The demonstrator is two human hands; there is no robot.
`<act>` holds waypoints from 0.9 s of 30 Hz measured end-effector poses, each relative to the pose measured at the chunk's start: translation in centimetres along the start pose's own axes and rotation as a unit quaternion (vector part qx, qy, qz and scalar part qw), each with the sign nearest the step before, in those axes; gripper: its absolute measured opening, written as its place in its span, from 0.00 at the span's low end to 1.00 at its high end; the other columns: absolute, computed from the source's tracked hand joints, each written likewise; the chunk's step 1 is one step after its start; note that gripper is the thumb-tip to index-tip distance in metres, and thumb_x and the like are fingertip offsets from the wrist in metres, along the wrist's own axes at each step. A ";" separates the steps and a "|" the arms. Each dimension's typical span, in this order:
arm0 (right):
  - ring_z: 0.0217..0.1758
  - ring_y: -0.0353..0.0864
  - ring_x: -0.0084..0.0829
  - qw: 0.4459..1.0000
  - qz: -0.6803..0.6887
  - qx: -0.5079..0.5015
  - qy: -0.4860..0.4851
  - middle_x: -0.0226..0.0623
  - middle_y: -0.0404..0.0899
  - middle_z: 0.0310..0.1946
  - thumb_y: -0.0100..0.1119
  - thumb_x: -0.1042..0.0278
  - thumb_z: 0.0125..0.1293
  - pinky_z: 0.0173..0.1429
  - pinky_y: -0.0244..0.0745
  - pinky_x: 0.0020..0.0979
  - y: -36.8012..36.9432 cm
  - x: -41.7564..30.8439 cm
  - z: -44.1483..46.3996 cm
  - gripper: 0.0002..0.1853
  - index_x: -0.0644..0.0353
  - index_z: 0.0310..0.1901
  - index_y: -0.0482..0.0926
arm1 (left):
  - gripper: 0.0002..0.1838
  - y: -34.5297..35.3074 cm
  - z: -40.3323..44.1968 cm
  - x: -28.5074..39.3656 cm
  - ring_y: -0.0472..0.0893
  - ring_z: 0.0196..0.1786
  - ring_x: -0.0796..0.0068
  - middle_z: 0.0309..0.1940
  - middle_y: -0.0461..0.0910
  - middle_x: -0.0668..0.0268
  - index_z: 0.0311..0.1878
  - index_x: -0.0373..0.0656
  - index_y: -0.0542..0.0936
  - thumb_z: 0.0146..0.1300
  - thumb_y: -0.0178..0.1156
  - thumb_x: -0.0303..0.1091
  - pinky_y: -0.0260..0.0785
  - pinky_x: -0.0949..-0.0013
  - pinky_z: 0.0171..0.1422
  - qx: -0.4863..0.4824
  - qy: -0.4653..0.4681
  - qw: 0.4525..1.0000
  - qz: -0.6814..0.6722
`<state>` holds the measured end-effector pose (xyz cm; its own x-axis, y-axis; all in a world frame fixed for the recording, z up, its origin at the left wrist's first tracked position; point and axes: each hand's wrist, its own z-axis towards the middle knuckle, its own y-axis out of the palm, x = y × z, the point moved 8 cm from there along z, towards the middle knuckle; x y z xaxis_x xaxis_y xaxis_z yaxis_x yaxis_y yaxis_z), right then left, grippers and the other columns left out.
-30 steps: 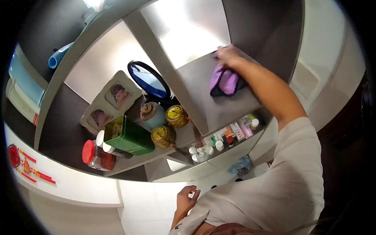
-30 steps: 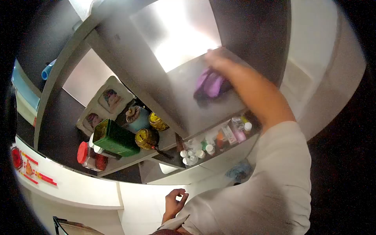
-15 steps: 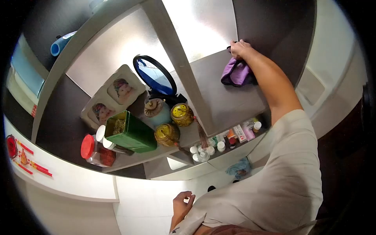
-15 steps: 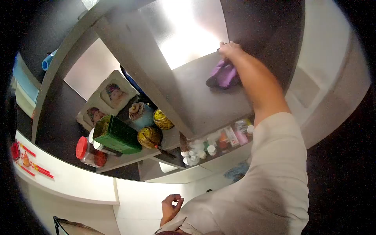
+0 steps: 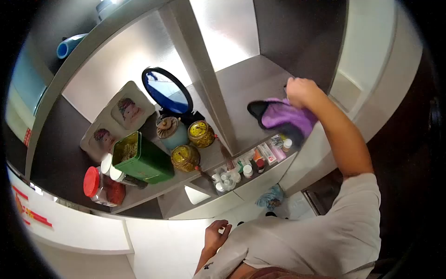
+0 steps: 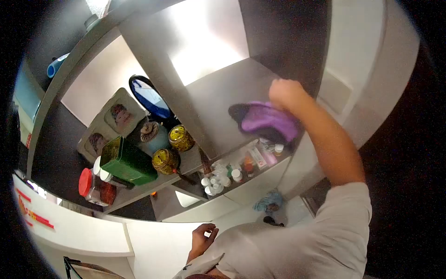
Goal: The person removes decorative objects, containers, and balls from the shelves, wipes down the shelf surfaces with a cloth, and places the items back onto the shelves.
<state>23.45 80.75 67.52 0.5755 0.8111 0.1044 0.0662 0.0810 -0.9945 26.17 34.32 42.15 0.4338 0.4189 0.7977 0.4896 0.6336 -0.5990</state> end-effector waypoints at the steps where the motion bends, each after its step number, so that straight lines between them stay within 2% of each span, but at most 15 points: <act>1: 0.54 0.82 0.49 1.000 0.013 0.014 0.019 0.54 0.81 0.50 0.56 0.66 0.63 0.56 0.78 0.46 -0.3 0.5 -2.1 0.17 0.71 0.47 0.78 | 0.09 0.3 0.4 0.0 0.85 0.33 0.66 0.35 0.85 0.59 0.38 0.38 0.83 0.58 0.70 0.30 0.79 0.67 0.37 -0.009 0.011 1.000 -0.009; 3: 0.51 0.82 0.51 0.997 0.038 0.041 0.056 0.58 0.80 0.48 0.54 0.65 0.64 0.54 0.78 0.48 -0.4 1.5 -5.6 0.16 0.72 0.44 0.76 | 0.09 1.0 1.7 0.6 0.85 0.34 0.66 0.35 0.85 0.59 0.39 0.38 0.83 0.58 0.69 0.30 0.79 0.67 0.38 -0.039 0.018 0.999 -0.010; 6: 0.43 0.82 0.60 0.993 0.052 0.099 0.029 0.64 0.80 0.37 0.51 0.67 0.63 0.50 0.76 0.53 0.5 2.3 -7.6 0.13 0.72 0.41 0.71 | 0.09 2.4 3.4 1.2 0.86 0.35 0.66 0.35 0.85 0.59 0.40 0.39 0.83 0.59 0.69 0.30 0.79 0.67 0.38 -0.081 0.061 0.995 -0.013; 9: 0.42 0.83 0.56 0.990 0.078 0.118 0.020 0.60 0.82 0.36 0.50 0.69 0.64 0.48 0.78 0.50 -0.7 1.9 -7.4 0.12 0.72 0.41 0.75 | 0.09 3.2 4.6 2.8 0.86 0.35 0.66 0.35 0.85 0.58 0.41 0.39 0.83 0.59 0.69 0.31 0.79 0.67 0.38 -0.116 0.105 0.988 -0.008; 10: 0.40 0.83 0.57 0.985 0.085 0.149 0.016 0.58 0.82 0.33 0.51 0.70 0.62 0.46 0.79 0.49 -0.7 1.9 -6.9 0.11 0.71 0.40 0.76 | 0.09 3.3 4.9 3.4 0.86 0.35 0.67 0.35 0.85 0.58 0.41 0.39 0.83 0.59 0.69 0.31 0.79 0.67 0.38 -0.126 0.118 0.985 -0.002; 13: 0.41 0.83 0.58 0.989 0.057 0.136 0.030 0.59 0.82 0.35 0.52 0.68 0.62 0.46 0.79 0.49 -0.4 1.6 -5.9 0.12 0.71 0.38 0.76 | 0.09 3.2 5.1 3.1 0.86 0.35 0.66 0.36 0.85 0.58 0.40 0.39 0.83 0.59 0.69 0.32 0.79 0.66 0.39 -0.135 0.069 0.988 0.007; 14: 0.40 0.83 0.58 0.987 0.069 0.137 0.041 0.59 0.82 0.34 0.52 0.68 0.62 0.46 0.78 0.50 -0.4 2.0 -6.2 0.12 0.71 0.39 0.75 | 0.09 2.9 5.0 2.9 0.86 0.35 0.65 0.36 0.85 0.57 0.39 0.38 0.83 0.59 0.69 0.32 0.79 0.66 0.39 -0.119 0.095 0.988 0.007; 16: 0.39 0.82 0.58 0.985 0.091 0.134 0.065 0.60 0.81 0.32 0.52 0.67 0.62 0.46 0.76 0.52 0.0 3.0 -8.0 0.13 0.72 0.39 0.73 | 0.09 1.8 4.4 1.6 0.86 0.34 0.64 0.36 0.85 0.57 0.39 0.38 0.83 0.58 0.70 0.32 0.79 0.66 0.38 -0.093 0.036 0.995 0.005; 19: 0.36 0.82 0.55 0.979 0.122 0.141 0.080 0.58 0.81 0.32 0.51 0.66 0.62 0.44 0.76 0.50 1.9 5.2 -11.0 0.13 0.71 0.40 0.74 | 0.11 0.7 2.6 -1.9 0.86 0.32 0.64 0.35 0.86 0.58 0.39 0.37 0.84 0.56 0.71 0.32 0.79 0.66 0.37 -0.033 -0.026 0.999 -0.009; 21: 0.35 0.82 0.53 0.953 0.244 0.156 0.089 0.56 0.81 0.33 0.51 0.66 0.61 0.44 0.76 0.47 2.4 6.9 -13.0 0.14 0.69 0.42 0.75 | 0.10 -0.2 1.7 -2.6 0.86 0.32 0.65 0.34 0.86 0.57 0.38 0.37 0.84 0.56 0.71 0.31 0.79 0.67 0.36 -0.021 -0.052 0.998 -0.035; 22: 0.34 0.82 0.52 0.934 0.303 0.164 0.090 0.55 0.81 0.34 0.51 0.66 0.61 0.44 0.76 0.46 2.0 7.5 -13.5 0.14 0.68 0.42 0.75 | 0.09 -0.3 1.6 -2.6 0.85 0.31 0.66 0.34 0.85 0.57 0.37 0.37 0.83 0.56 0.71 0.31 0.78 0.68 0.36 -0.016 -0.026 0.999 -0.018; 25: 0.42 0.81 0.57 0.851 0.389 0.337 0.105 0.60 0.81 0.37 0.51 0.64 0.62 0.51 0.74 0.49 -4.1 6.6 -14.5 0.15 0.66 0.45 0.76 | 0.09 -0.2 2.0 -1.8 0.85 0.31 0.65 0.35 0.85 0.57 0.38 0.36 0.83 0.57 0.70 0.30 0.78 0.68 0.35 -0.053 -0.021 0.998 0.018; 27: 0.46 0.80 0.55 0.834 0.317 0.443 0.087 0.60 0.80 0.43 0.53 0.64 0.63 0.52 0.75 0.48 -6.3 5.9 -12.3 0.15 0.65 0.46 0.78 | 0.10 0.1 2.5 -1.1 0.85 0.32 0.65 0.35 0.85 0.57 0.38 0.37 0.83 0.56 0.71 0.30 0.78 0.67 0.35 -0.052 -0.009 0.999 0.005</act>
<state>36.43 77.86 74.50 0.3798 0.7641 -0.5214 -0.8807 0.1263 -0.4565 23.81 35.50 41.39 0.4249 0.4372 0.7927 0.5614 0.5597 -0.6096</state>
